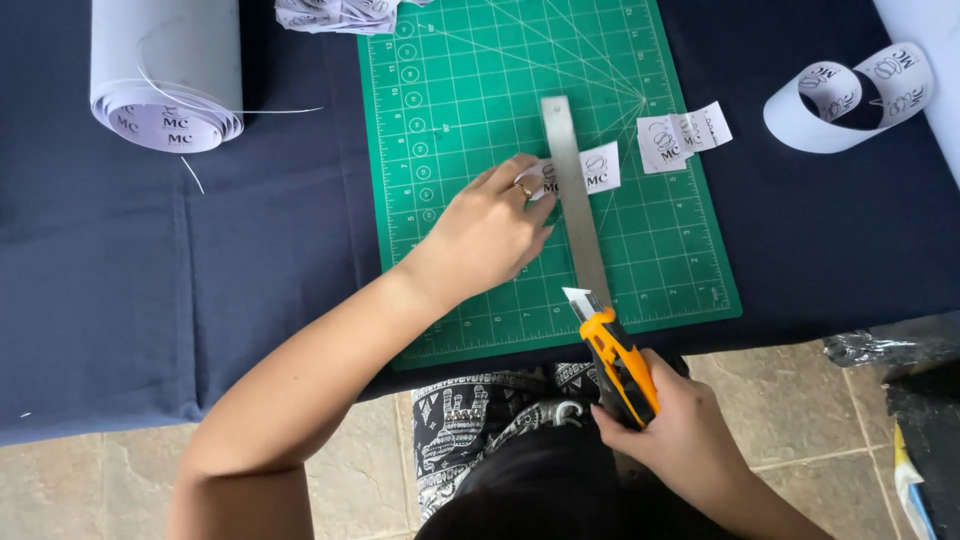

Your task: Cutting individual labels from a printed strip using a utility knife and a metal ruler on a cutting mat.

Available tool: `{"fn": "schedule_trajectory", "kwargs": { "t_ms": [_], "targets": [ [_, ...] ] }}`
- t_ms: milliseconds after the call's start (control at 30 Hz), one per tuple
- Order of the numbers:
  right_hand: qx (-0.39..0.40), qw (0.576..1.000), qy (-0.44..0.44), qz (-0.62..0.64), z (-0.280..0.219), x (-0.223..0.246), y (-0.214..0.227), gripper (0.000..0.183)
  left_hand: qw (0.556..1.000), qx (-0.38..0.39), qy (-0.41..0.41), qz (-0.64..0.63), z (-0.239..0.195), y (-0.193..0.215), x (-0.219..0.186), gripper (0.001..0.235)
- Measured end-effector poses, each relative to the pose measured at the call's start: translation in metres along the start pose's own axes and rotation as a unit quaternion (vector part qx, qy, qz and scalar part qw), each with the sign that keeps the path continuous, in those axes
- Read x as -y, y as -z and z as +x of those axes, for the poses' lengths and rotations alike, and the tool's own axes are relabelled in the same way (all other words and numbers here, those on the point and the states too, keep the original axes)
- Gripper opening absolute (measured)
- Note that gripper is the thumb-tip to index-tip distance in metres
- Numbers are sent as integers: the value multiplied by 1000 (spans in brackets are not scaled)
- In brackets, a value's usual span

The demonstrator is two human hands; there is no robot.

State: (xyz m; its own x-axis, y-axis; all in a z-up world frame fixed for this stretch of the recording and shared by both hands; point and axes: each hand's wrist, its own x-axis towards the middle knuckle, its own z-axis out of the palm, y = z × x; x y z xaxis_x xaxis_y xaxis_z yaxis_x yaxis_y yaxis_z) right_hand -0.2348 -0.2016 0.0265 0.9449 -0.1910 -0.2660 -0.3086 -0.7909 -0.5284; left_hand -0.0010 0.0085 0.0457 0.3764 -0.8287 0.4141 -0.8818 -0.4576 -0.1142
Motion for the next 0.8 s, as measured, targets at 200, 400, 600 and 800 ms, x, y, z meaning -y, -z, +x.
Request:
{"fn": "schedule_trajectory", "kwargs": {
  "t_ms": [200, 400, 600, 800],
  "targets": [
    [45, 999, -1, -24, 2, 12, 10, 47, 995, -4, 19, 103, 0, -2, 0, 54],
    [72, 996, 1, -45, 7, 17, 15, 51, 991, 11, 71, 117, -1, -13, 0, 72],
    [74, 994, -14, -75, 8, 12, 18, 56, 989, 16, 119, 89, 4, -15, -16, 93],
    [98, 992, -31, -76, 7, 20, 24, 59, 985, 100, 142, 19, 4, -27, -29, 102]
  ]
}}
